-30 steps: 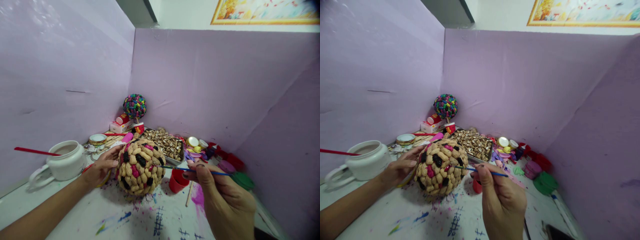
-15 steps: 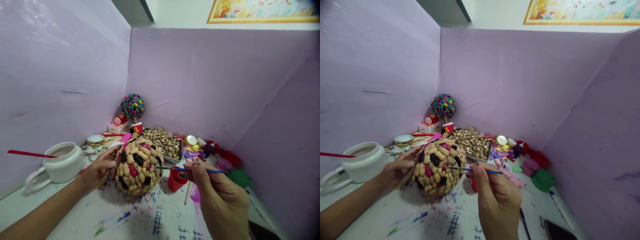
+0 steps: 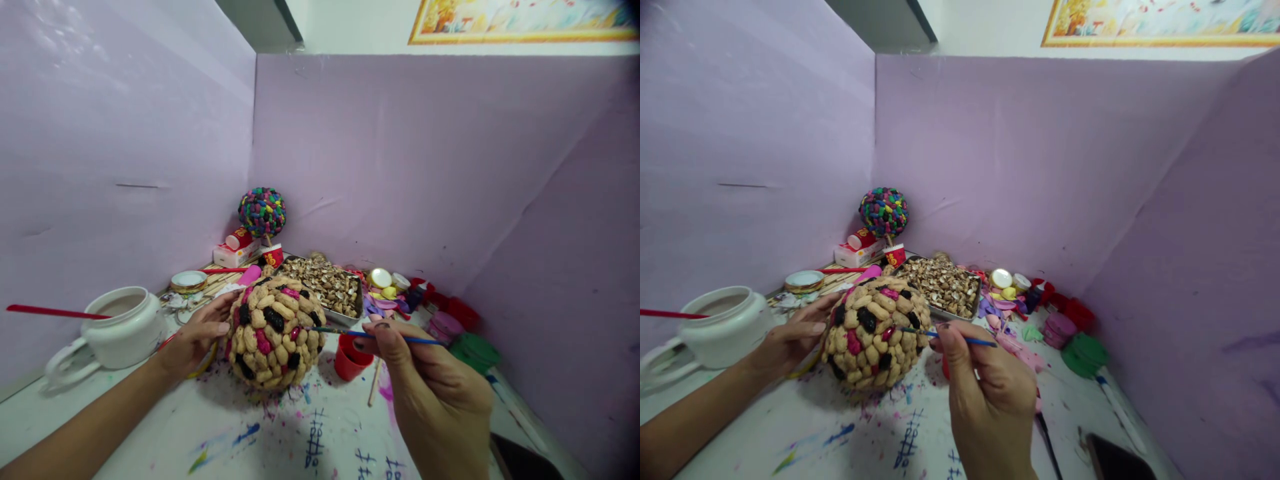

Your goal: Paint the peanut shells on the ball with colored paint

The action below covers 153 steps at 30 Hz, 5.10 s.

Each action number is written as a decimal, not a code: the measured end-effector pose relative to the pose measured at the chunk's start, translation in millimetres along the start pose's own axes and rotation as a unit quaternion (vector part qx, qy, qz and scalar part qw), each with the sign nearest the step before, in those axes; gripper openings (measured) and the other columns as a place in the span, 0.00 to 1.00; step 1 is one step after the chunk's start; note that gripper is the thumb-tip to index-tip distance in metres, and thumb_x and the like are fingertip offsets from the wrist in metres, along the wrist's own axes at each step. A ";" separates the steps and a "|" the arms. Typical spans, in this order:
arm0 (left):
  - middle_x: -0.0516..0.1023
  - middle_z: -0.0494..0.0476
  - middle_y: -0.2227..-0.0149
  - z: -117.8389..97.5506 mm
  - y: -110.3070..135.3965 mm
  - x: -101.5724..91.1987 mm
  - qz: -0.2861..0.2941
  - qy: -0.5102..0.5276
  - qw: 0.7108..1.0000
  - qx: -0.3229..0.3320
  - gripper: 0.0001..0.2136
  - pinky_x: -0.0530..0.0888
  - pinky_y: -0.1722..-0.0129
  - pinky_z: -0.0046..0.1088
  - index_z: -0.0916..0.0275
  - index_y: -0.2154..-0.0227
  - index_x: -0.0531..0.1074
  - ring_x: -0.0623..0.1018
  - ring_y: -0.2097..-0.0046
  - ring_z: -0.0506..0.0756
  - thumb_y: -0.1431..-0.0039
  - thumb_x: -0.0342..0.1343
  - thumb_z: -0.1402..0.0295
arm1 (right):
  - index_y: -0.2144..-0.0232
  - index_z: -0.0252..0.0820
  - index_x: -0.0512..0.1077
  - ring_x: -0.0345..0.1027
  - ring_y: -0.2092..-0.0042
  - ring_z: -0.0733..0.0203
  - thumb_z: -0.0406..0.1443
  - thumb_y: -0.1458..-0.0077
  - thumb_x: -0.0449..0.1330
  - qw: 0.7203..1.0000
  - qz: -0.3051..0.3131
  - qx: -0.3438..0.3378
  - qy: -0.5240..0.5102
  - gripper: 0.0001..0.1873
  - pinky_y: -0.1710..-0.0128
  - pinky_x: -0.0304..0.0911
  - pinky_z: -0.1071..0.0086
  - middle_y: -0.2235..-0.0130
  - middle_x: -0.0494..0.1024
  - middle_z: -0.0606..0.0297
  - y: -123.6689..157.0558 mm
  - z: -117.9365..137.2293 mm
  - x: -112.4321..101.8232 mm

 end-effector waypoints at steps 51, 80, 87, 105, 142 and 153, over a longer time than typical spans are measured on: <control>0.82 0.52 0.52 3.5 -3.0 -4.0 -0.019 0.018 1.000 -0.010 0.21 0.74 0.48 0.34 0.52 0.60 0.81 0.73 0.42 0.65 0.63 0.65 0.71 | 0.72 0.45 0.76 0.77 0.73 0.70 0.33 0.41 0.60 0.994 0.010 -0.103 0.046 0.08 0.73 0.69 0.82 0.73 0.82 0.74 1.6 13.5 -0.7; 0.81 0.56 0.48 -1.8 -0.2 -1.8 -0.016 -0.015 1.000 0.001 0.22 0.67 0.40 0.42 0.55 0.57 0.79 0.70 0.39 0.68 0.61 0.65 0.69 | 0.66 0.44 0.74 0.74 0.74 0.69 0.30 0.41 0.59 0.985 0.047 -0.164 0.032 0.06 0.72 0.69 0.80 0.73 0.80 0.72 9.6 30.7 9.0; 0.82 0.54 0.52 -0.1 -0.8 -3.5 -0.033 0.008 0.999 -0.011 0.20 0.74 0.48 0.35 0.55 0.60 0.80 0.75 0.44 0.65 0.61 0.63 0.71 | 0.69 0.43 0.74 0.75 0.75 0.67 0.32 0.40 0.59 0.984 0.038 -0.163 0.065 0.06 0.74 0.69 0.79 0.74 0.81 0.70 5.4 26.5 7.0; 0.82 0.56 0.52 -1.2 -1.2 -3.3 -0.041 -0.008 0.999 -0.010 0.20 0.75 0.48 0.37 0.55 0.60 0.79 0.75 0.44 0.67 0.61 0.63 0.71 | 0.69 0.43 0.76 0.76 0.74 0.69 0.32 0.41 0.59 0.988 0.040 -0.141 0.049 0.06 0.73 0.69 0.80 0.74 0.81 0.72 5.9 24.5 7.3; 0.83 0.53 0.53 0.4 -2.9 -4.8 -0.037 0.008 0.999 -0.009 0.21 0.78 0.58 0.28 0.55 0.60 0.81 0.76 0.45 0.64 0.62 0.65 0.71 | 0.69 0.43 0.75 0.74 0.75 0.71 0.31 0.41 0.59 0.992 0.004 -0.119 0.030 0.06 0.74 0.67 0.83 0.75 0.80 0.73 4.7 15.9 7.4; 0.83 0.55 0.53 -2.2 -1.9 -1.8 -0.036 -0.003 0.999 -0.009 0.21 0.77 0.62 0.29 0.55 0.61 0.80 0.75 0.45 0.65 0.64 0.64 0.71 | 0.69 0.43 0.74 0.72 0.78 0.72 0.32 0.40 0.58 0.993 0.003 -0.118 0.032 0.06 0.76 0.66 0.82 0.77 0.78 0.74 6.4 16.9 6.3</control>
Point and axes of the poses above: each hand's wrist, its own y-axis away from the middle knuckle, its own x-axis out of the palm, z = x × y, the point moved 8 cm from there along -y, towards the middle knuckle
